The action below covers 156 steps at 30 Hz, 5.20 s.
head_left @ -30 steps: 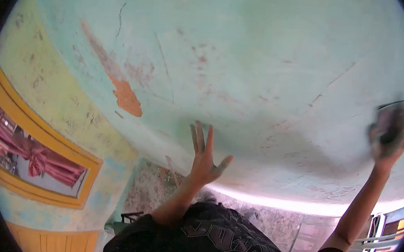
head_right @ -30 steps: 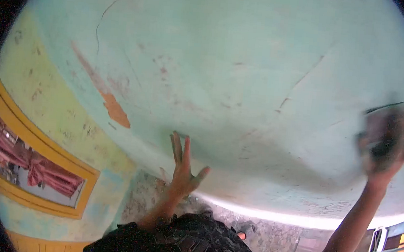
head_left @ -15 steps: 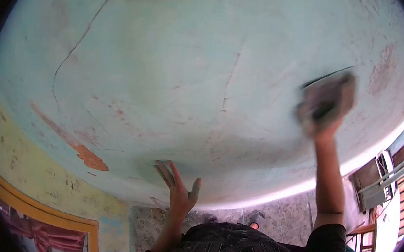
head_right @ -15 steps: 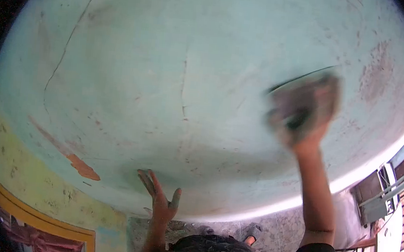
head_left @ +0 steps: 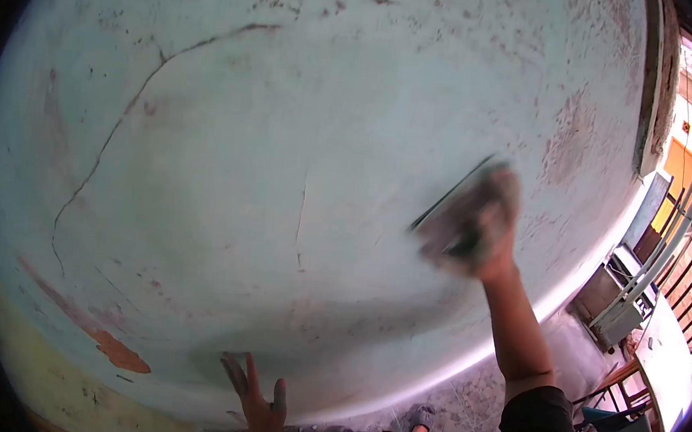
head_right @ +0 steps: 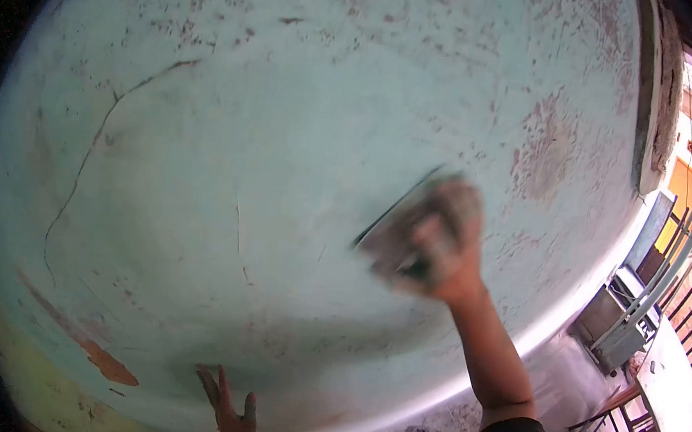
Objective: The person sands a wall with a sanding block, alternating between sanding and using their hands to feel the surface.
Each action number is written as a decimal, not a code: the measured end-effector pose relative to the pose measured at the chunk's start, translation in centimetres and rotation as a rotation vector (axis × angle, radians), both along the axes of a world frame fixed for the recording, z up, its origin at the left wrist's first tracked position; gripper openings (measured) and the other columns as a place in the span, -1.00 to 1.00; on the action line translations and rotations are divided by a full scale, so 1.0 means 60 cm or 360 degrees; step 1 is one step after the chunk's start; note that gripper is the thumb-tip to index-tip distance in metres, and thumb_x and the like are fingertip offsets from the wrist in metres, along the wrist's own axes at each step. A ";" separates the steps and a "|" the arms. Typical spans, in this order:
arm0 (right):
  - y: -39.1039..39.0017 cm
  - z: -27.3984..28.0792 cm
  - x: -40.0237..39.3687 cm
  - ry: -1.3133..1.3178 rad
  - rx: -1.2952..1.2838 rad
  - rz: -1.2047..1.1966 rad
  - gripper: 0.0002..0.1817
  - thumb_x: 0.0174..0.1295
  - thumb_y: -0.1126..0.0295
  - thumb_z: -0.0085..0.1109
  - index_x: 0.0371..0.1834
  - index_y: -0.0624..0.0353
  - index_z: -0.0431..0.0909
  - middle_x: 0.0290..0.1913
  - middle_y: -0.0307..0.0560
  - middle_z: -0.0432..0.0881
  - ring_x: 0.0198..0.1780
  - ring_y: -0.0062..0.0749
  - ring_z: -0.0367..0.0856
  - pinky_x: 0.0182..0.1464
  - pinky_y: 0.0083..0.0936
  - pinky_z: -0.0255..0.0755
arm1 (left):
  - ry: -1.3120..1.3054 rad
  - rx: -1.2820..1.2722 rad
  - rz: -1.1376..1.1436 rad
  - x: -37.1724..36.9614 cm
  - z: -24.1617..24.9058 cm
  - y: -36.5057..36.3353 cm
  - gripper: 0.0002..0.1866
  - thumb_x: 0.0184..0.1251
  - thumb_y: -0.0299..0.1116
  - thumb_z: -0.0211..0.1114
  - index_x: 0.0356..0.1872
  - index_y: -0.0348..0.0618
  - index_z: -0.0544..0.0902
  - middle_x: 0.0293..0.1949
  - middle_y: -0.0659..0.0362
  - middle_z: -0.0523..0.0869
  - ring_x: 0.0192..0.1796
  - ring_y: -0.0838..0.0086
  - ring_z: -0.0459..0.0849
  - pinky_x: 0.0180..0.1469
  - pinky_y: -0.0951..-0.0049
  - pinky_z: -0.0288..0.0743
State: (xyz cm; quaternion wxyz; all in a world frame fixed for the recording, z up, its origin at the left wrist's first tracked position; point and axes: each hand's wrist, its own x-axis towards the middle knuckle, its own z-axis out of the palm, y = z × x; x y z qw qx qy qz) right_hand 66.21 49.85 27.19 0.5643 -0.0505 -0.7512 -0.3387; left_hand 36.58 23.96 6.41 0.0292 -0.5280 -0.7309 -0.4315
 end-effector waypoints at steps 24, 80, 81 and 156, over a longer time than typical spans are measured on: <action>0.028 -0.004 0.043 0.1145 -0.0516 -0.0190 0.00 -0.12 -0.02 0.40 0.38 0.19 0.16 0.30 0.32 0.21 0.36 0.28 0.13 0.33 0.15 0.10 | 0.0097 -0.0177 -0.0088 0.006 -0.004 0.001 0.01 0.26 0.07 0.25 0.50 -0.11 -0.21 0.46 -0.24 -0.47 0.49 -0.19 -0.48 0.40 -0.24 -0.27; 0.152 0.100 0.320 0.0741 -0.0349 -0.0067 0.02 -0.09 -0.22 0.37 0.32 0.28 0.24 0.31 0.29 0.20 0.31 0.22 0.27 0.27 0.15 0.25 | 0.0524 0.1059 0.0552 0.319 0.037 0.315 -0.30 0.48 -0.01 -0.05 0.42 -0.28 0.04 0.46 -0.21 -0.08 0.50 -0.09 -0.10 0.41 -0.14 -0.11; 0.160 0.105 0.317 0.0598 -0.0162 -0.0112 0.01 -0.09 -0.20 0.39 0.32 0.26 0.25 0.31 0.25 0.21 0.29 0.21 0.29 0.27 0.13 0.26 | 0.0519 0.1090 0.0554 0.318 0.035 0.319 -0.30 0.48 -0.01 -0.05 0.42 -0.30 0.03 0.46 -0.22 -0.07 0.50 -0.10 -0.08 0.41 -0.14 -0.11; 0.174 -0.093 0.346 0.0193 -0.0268 0.1053 -0.49 -0.12 -0.14 0.43 -0.04 -0.44 0.55 0.20 -0.10 0.37 0.33 0.03 0.30 0.10 0.01 0.41 | 0.1767 0.0904 0.0187 0.557 0.400 0.446 -0.35 0.26 0.09 0.13 0.28 -0.09 0.46 0.34 0.08 0.39 0.46 -0.14 0.06 0.41 -0.29 -0.38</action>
